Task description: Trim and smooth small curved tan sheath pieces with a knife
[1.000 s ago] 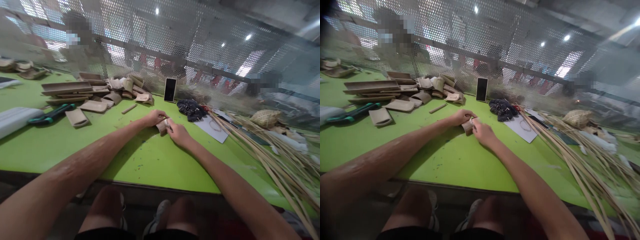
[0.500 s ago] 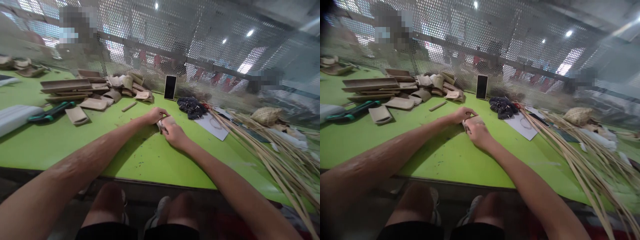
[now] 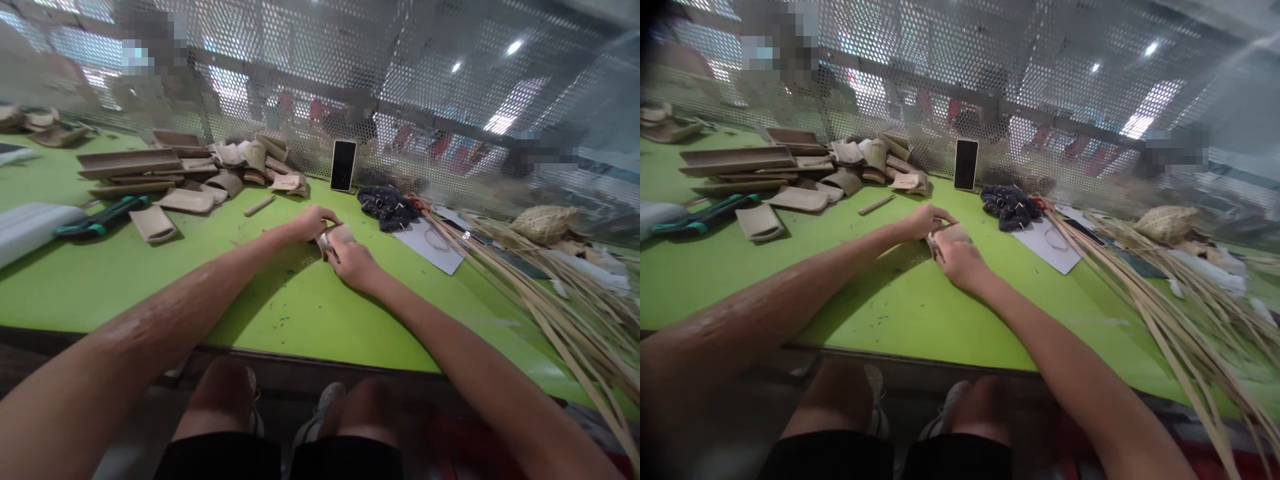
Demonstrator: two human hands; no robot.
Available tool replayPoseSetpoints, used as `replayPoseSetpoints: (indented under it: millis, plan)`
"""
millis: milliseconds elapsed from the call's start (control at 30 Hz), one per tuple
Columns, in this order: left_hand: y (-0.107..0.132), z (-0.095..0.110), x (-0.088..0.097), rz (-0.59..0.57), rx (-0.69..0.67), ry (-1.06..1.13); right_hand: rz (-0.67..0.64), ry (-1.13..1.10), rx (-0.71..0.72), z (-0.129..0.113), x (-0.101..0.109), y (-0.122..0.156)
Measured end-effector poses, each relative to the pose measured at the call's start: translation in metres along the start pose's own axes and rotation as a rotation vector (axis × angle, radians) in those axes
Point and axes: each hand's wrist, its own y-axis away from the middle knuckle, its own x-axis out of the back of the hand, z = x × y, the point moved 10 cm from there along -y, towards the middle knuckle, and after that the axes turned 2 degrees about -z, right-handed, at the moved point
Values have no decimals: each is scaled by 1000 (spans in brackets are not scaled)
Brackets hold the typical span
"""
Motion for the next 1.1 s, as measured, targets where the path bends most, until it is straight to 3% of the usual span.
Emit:
replayPoseSetpoints:
  millis: [200, 433, 633, 833, 900, 1033, 1100]
  plan:
    - [0, 1, 1, 8, -51, -1, 37, 68, -169, 47, 13, -7]
    - [1, 2, 2, 2, 3, 3, -28, 19, 9, 0, -1, -2]
    - [3, 4, 4, 14, -12, -19, 15, 88, -169, 38, 12, -7]
    - [0, 4, 3, 10, -21, -22, -28, 40, -7, 2, 0, -1]
    - [1, 5, 3, 15, -32, -18, 3, 52, -21, 11, 2, -1]
    - [2, 8, 4, 37, -67, -55, 48, 92, -189, 53, 9, -3]
    - [2, 10, 4, 40, -79, -73, 43, 97, -208, 55, 10, -3]
